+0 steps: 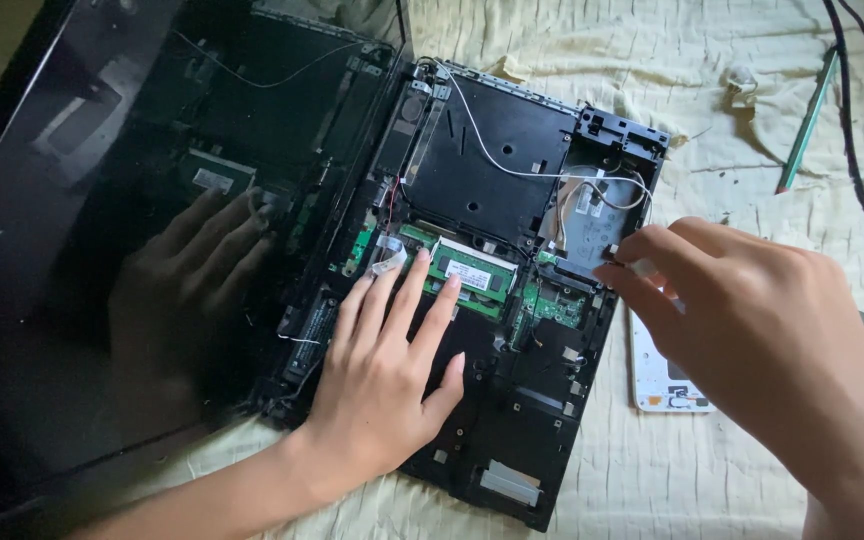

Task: Positioning and installing internal components like RAM and connecting cables inside a laptop.

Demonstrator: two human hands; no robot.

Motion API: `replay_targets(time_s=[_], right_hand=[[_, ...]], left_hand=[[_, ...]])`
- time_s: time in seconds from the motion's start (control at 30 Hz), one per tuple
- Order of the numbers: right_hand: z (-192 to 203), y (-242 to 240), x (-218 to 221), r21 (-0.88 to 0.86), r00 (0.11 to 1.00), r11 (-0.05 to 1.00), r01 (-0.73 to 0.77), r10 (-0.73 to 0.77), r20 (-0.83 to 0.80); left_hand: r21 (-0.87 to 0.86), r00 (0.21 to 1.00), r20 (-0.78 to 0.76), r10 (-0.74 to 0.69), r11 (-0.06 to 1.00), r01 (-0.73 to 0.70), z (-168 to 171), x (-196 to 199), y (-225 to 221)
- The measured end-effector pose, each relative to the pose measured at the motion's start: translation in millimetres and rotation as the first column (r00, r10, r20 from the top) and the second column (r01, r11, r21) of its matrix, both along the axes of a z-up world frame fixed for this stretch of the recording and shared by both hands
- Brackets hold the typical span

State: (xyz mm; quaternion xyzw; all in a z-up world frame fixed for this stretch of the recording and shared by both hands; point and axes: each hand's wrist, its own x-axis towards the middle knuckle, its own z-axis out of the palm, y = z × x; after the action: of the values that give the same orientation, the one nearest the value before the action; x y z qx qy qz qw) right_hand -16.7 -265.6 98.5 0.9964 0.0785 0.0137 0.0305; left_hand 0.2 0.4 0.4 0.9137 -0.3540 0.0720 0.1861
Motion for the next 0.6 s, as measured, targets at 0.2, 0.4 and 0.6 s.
replay_targets(time_s=[0.2, 0.4, 0.6], right_hand=[[-1.0, -0.5, 0.0, 0.003, 1.000, 1.000, 0.006, -0.006, 0.003], [-0.7, -0.4, 0.0, -0.009, 1.000, 1.000, 0.021, -0.022, -0.020], [0.9, 0.9, 0.9, 0.000, 0.999, 1.000, 0.025, -0.025, -0.020]], left_hand=[[-0.002, 1.000, -0.003, -0.003, 1.000, 0.003, 0.1, 0.3, 0.1], [0.004, 1.000, -0.017, -0.003, 1.000, 0.003, -1.6, 0.1, 0.6], [-0.001, 1.000, -0.004, -0.002, 1.000, 0.002, -0.1, -0.1, 0.4]])
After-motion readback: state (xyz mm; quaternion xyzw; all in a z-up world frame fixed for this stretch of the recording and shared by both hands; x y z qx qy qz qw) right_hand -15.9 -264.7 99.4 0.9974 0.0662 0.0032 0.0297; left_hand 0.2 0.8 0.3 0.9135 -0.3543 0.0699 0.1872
